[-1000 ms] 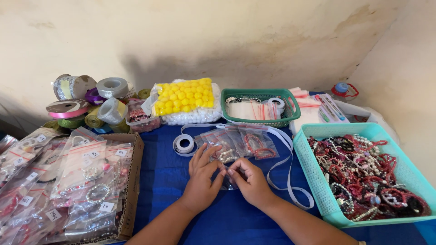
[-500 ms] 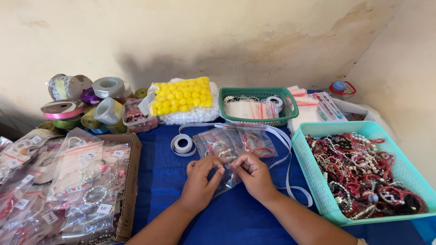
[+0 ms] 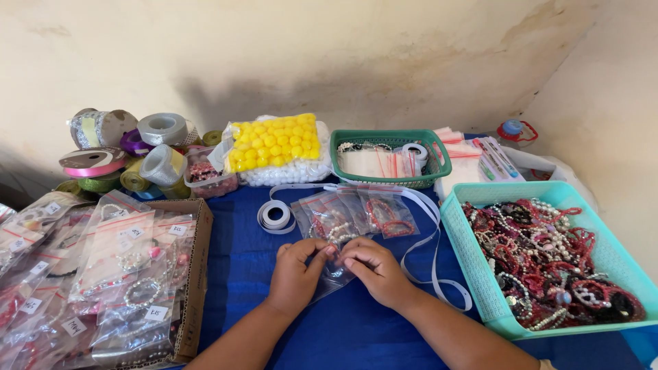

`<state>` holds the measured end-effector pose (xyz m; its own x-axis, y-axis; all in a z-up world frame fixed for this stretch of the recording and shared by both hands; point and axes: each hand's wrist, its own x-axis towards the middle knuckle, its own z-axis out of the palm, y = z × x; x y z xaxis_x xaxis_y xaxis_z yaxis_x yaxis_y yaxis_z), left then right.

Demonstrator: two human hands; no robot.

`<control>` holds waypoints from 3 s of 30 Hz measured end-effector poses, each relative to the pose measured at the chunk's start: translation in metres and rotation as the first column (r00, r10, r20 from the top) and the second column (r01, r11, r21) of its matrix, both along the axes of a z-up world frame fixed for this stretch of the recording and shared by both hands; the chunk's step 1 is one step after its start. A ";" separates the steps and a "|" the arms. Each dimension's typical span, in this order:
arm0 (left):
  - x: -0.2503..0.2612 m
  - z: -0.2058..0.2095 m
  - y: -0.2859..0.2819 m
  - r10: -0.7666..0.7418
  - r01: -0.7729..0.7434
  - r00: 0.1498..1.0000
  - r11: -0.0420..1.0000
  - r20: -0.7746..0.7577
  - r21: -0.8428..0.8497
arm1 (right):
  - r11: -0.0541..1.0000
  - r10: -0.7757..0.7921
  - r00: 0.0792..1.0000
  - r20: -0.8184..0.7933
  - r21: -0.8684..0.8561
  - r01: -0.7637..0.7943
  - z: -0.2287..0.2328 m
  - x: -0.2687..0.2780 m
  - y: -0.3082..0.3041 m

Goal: Sorting various bracelets and placing them into individual plastic packaging bags.

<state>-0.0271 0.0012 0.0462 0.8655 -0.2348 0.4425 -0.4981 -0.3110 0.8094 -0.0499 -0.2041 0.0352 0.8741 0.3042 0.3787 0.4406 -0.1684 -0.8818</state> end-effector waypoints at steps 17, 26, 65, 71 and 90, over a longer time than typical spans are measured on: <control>0.000 -0.005 -0.001 -0.136 0.117 0.950 0.990 -0.281 -0.085 | 0.989 -0.140 0.988 0.067 -0.044 0.143 0.008 -0.008 0.010; 0.001 -0.017 -0.002 -0.151 0.151 0.948 0.988 -0.280 -0.021 | 0.951 -0.246 0.893 0.377 -0.085 0.298 0.013 -0.015 0.011; 0.032 -0.084 -0.003 0.085 -0.079 0.965 0.996 -0.249 0.033 | 0.182 -0.713 0.694 0.099 -0.929 0.321 0.079 0.005 -0.284; 0.036 -0.095 -0.002 0.060 -0.064 0.974 0.998 -0.219 -0.012 | 0.293 -0.678 0.734 0.034 -0.904 0.313 0.061 0.012 -0.298; 0.043 -0.113 -0.001 0.078 -0.091 0.980 0.994 -0.185 -0.063 | 0.791 -0.538 0.665 -0.518 -0.038 0.610 0.064 0.026 -0.351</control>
